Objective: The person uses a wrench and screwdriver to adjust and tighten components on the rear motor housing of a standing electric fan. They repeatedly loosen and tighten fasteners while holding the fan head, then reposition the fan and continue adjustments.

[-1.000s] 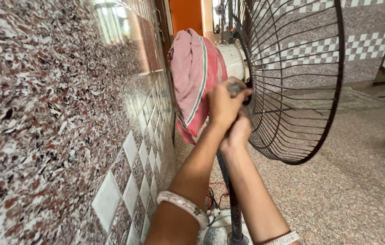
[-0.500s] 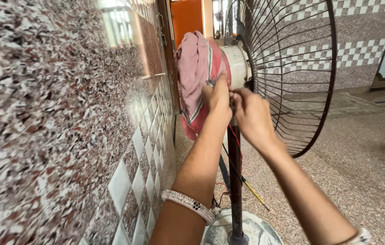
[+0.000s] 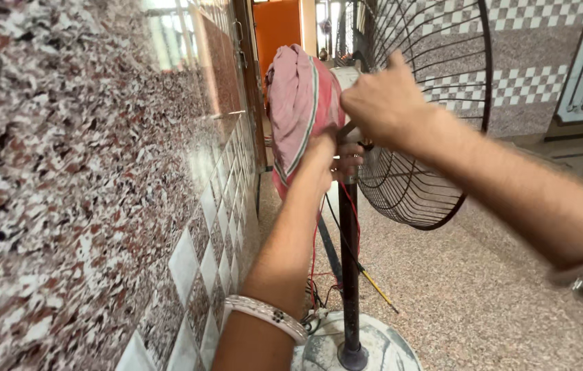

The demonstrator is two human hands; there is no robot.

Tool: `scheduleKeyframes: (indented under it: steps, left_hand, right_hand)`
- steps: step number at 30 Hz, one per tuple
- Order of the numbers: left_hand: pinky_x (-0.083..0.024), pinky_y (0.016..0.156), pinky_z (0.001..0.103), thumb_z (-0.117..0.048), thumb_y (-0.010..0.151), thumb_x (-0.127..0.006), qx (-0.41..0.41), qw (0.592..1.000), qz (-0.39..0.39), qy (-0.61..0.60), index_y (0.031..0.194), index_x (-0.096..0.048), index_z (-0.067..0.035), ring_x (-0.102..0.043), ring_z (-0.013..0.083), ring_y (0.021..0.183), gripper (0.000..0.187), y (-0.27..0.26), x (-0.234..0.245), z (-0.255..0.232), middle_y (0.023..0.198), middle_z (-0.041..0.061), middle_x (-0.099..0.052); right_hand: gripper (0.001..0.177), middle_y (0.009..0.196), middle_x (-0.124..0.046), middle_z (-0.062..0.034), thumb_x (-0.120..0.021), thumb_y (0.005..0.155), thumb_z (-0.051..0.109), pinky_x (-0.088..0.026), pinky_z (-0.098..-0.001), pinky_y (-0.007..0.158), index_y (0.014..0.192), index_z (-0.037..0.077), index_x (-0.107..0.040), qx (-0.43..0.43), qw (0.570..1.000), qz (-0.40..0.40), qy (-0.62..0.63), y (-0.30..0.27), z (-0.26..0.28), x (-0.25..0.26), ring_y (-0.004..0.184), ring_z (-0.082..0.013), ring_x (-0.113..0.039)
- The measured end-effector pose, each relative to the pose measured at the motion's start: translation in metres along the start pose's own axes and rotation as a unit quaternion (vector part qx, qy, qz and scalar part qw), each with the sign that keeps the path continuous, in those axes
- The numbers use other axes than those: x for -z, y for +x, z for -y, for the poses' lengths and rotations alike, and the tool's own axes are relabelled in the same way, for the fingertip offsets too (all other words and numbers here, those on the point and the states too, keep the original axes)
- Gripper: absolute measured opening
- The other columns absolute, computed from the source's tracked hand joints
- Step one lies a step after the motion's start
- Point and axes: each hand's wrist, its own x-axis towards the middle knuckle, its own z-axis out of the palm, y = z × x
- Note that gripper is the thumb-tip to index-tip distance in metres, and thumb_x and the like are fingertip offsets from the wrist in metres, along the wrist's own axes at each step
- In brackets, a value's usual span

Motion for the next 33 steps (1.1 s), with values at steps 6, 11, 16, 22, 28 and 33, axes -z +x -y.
scheduleKeyframes:
  steps: [6,11,16,22,28,33]
  left_hand:
    - [-0.053,0.056,0.037,-0.029,0.097,-0.043,-0.034,0.998,0.007,-0.054,0.120,-0.063,0.001,-0.071,0.0224,0.072,0.043,0.043,-0.011,0.041,0.099,0.016,-0.072]
    - [-0.053,0.057,0.037,-0.027,0.096,-0.046,0.005,0.996,0.019,-0.081,0.115,-0.063,0.002,-0.066,0.0257,0.068,0.039,0.104,-0.020,0.067,0.095,0.018,-0.071]
    - [-0.046,0.045,0.038,-0.024,0.099,-0.047,-0.006,0.988,0.009,-0.152,0.098,-0.062,0.004,-0.060,0.0228,0.053,0.031,0.152,-0.032,0.088,0.078,0.016,-0.067]
    - [-0.047,0.045,0.042,-0.023,0.097,-0.054,-0.010,0.981,0.001,-0.193,0.091,-0.059,-0.008,-0.069,0.0257,0.054,0.017,0.144,-0.031,0.076,0.069,0.008,-0.067]
    - [-0.042,0.040,0.038,-0.018,0.094,-0.054,0.046,0.987,0.006,-0.154,0.084,-0.057,-0.004,-0.059,0.0244,0.043,0.018,0.148,-0.030,0.067,0.060,0.013,-0.065]
    - [-0.054,0.046,0.039,-0.022,0.097,-0.056,0.055,0.978,0.025,-0.200,0.083,-0.055,-0.002,-0.059,0.0232,0.047,0.024,0.145,-0.031,0.067,0.060,0.010,-0.060]
  right_hand:
    - [0.026,0.069,-0.070,0.0011,-0.063,0.100,0.022,-0.040,-0.0434,0.105,0.075,0.016,-0.070,0.095,0.976,0.026,-0.196,0.009,-0.026,0.020,0.067,-0.0110,-0.066]
    - [0.030,0.073,-0.073,0.0001,-0.061,0.102,0.024,-0.043,-0.0428,0.103,0.075,0.014,-0.069,0.119,0.972,0.041,-0.201,0.023,-0.026,0.013,0.068,-0.0106,-0.070]
    - [0.013,0.099,-0.074,-0.0003,-0.067,0.089,0.022,-0.047,-0.0384,0.095,0.081,0.015,-0.074,0.157,0.967,-0.056,-0.194,0.017,-0.027,-0.010,0.088,-0.0152,-0.071]
    - [0.012,0.124,-0.067,-0.0015,-0.067,0.092,0.022,-0.044,-0.0386,0.104,0.085,0.016,-0.075,0.156,0.962,0.015,-0.223,0.014,-0.020,-0.005,0.095,-0.0120,-0.071]
    - [0.012,0.113,-0.072,-0.0001,-0.068,0.092,0.024,-0.049,-0.0371,0.101,0.086,0.016,-0.074,0.179,0.954,0.004,-0.242,0.017,-0.013,-0.008,0.106,-0.0140,-0.068]
    - [0.013,0.116,-0.070,-0.0019,-0.070,0.093,0.026,-0.051,-0.0346,0.099,0.091,0.013,-0.073,0.183,0.946,0.030,-0.268,0.022,-0.014,-0.015,0.100,-0.0124,-0.068]
